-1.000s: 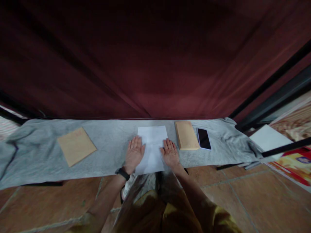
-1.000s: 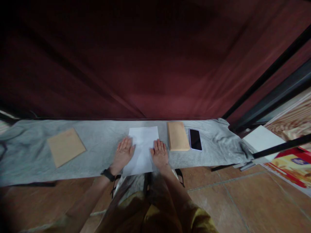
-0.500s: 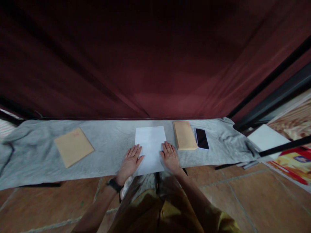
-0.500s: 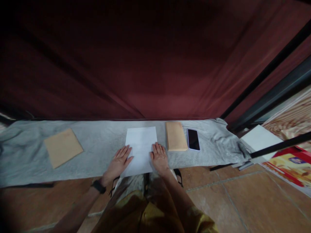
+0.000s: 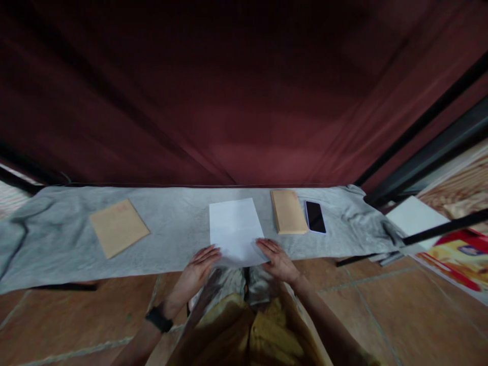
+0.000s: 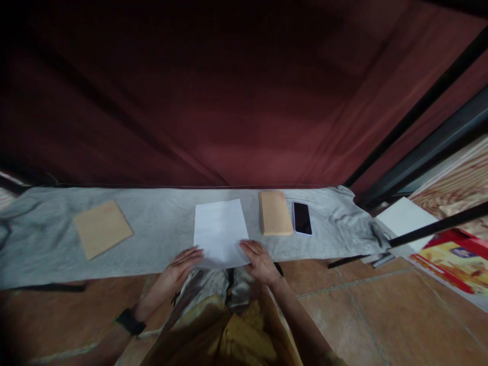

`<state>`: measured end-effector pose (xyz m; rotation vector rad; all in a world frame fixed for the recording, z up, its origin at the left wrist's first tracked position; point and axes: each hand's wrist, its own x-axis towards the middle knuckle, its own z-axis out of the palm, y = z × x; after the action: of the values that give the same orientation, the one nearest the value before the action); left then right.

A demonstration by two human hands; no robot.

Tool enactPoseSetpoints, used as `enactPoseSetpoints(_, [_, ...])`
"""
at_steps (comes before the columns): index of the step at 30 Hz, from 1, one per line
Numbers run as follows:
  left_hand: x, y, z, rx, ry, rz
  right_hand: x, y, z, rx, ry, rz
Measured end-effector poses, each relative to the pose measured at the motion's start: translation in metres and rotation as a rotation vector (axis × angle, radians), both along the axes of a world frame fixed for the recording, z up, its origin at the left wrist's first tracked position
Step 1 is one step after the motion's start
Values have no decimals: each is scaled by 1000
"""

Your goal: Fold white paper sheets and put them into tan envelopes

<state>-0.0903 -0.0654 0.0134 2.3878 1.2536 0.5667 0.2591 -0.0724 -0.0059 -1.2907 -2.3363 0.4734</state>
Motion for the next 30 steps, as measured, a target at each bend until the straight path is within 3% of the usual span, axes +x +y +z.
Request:
enactPoseSetpoints(9, [-12,-18,20,-384,-305,155,5,3,-8,-89,371,-149])
enactPoseSetpoints(13, [-17,-8,12,-233,-277,101,1,8,-9,-134,479,-159])
enactPoseSetpoints(18, [-17,6,1,-55,-9,0,-2,10,-10,-114,435,-139])
enactPoseSetpoints(21, [-17,12,0,-71,94,-95,-3,11,-10,-79,362,-100])
enactPoseSetpoints(25, [-18,20,0,-150,55,-138,-2,17,-8,-72,363,-64])
enactPoseSetpoints(28, [-18,25,0,-228,-82,-100,-2,22,-7,-97,391,-82])
enactPoseSetpoints(30, [-17,27,-1,-289,-213,5,-3,27,-7,-129,401,-131])
